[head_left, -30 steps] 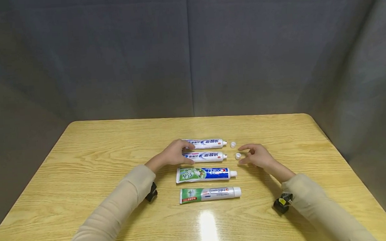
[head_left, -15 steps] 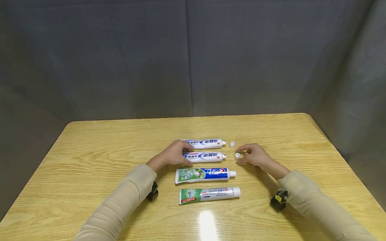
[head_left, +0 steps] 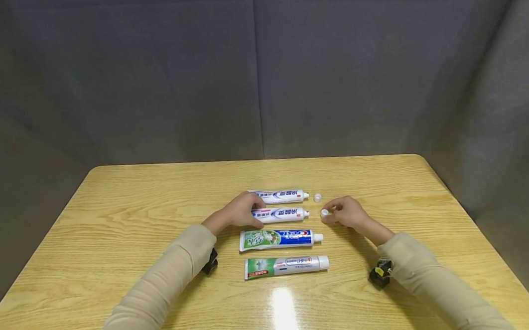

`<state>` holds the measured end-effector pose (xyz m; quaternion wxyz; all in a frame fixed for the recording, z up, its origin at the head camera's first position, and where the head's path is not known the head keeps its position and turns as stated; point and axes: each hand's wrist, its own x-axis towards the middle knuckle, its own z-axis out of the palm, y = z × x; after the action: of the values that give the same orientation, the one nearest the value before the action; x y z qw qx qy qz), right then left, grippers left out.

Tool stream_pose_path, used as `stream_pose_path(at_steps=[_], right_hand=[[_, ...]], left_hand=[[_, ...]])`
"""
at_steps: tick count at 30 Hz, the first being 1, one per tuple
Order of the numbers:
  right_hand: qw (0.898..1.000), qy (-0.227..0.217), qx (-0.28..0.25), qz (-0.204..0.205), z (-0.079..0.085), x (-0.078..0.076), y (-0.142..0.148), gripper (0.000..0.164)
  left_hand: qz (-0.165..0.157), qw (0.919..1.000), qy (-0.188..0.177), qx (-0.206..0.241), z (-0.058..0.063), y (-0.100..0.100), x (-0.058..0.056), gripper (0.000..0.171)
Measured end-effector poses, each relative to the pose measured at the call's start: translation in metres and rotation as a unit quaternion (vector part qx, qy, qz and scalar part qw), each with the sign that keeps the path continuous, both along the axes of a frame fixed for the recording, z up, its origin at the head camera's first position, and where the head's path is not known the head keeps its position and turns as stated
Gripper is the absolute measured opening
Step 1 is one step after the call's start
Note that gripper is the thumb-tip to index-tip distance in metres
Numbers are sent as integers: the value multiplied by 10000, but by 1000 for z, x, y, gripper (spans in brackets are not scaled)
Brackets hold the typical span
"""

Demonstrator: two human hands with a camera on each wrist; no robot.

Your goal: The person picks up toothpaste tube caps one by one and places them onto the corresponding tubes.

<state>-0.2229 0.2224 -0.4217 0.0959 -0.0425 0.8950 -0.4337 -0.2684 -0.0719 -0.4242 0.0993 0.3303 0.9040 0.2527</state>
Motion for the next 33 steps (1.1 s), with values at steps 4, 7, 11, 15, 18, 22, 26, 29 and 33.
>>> stream_pose_path(at_steps=[4, 7, 11, 15, 18, 22, 26, 29, 33], right_hand=[[9989, 98, -389, 221, 1, 2, 2, 31], [9982, -62, -558, 199, 2, 3, 3, 30], [9983, -307, -491, -64, 4, 2, 4, 29], [9980, -386, -464, -212, 7, 2, 5, 30], [9979, -405, -465, -212, 8, 2, 5, 30], [9974, -408, -587, -131, 9, 3, 6, 30], [9953, -367, -892, -98, 9, 5, 8, 29], [9934, -273, -1115, -29, 9, 5, 10, 29], [9912, -205, -1304, 47, 10, 7, 12, 32]], left_hand=[[59, 9997, -61, 214, 2, 0, 1, 36], [73, 9990, -104, 430, 4, 0, 2, 35], [98, 9977, -240, 627, 6, 1, 1, 32], [156, 9964, -364, 755, 7, 1, 1, 35], [169, 9957, -371, 831, 7, 0, 1, 41], [150, 9949, -409, 905, 7, 0, 2, 41], [158, 9935, -460, 1033, 7, 0, 3, 37], [200, 9921, -475, 1142, 8, 0, 4, 37], [243, 9910, -481, 1222, 8, 0, 6, 38]])
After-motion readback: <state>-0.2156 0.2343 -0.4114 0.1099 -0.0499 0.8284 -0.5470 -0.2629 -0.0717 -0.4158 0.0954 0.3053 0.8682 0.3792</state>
